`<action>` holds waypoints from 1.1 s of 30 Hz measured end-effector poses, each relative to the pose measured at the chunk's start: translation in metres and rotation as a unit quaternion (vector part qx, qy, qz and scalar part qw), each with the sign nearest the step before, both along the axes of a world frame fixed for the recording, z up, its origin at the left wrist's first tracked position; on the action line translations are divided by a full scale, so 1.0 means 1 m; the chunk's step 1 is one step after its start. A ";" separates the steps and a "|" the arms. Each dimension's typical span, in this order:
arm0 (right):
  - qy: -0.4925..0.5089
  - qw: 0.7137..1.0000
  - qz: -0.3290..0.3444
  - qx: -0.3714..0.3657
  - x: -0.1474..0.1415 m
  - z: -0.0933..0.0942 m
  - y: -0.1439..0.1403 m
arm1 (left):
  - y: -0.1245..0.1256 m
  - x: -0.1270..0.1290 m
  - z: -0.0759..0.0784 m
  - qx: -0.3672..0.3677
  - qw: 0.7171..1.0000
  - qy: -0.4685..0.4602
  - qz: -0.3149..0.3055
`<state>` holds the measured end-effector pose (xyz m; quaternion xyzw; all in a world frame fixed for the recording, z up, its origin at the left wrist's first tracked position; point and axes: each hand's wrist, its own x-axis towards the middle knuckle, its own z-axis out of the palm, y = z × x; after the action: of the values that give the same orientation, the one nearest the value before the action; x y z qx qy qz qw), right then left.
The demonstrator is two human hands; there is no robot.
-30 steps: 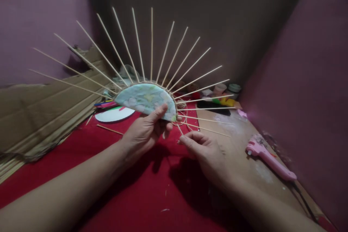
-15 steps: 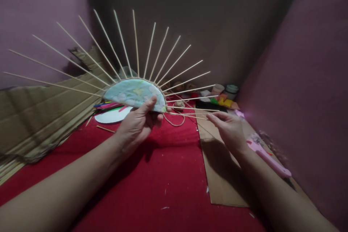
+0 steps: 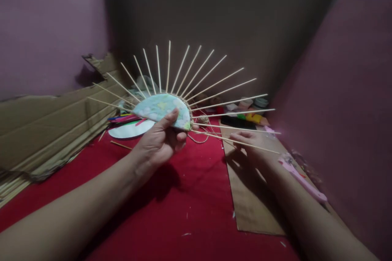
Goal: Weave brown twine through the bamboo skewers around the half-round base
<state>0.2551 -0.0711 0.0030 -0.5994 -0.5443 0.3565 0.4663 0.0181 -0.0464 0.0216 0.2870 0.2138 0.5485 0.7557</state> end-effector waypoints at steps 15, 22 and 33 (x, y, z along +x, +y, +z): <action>0.253 0.945 0.206 0.004 -0.051 -0.010 -0.029 | -0.010 0.007 -0.006 -0.025 0.999 -0.020 -0.044; 0.308 0.934 0.179 -0.038 -0.031 -0.007 -0.014 | -0.010 0.007 -0.006 -0.034 0.998 -0.016 -0.057; 0.031 0.992 0.100 0.072 -0.054 -0.002 -0.023 | -0.013 0.011 -0.010 -0.073 0.996 -0.009 -0.044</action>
<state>0.2016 -0.0938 0.0014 -0.4959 -0.6110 0.3797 0.4864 0.0291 -0.0590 0.0113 0.2352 0.2335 0.5005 0.7998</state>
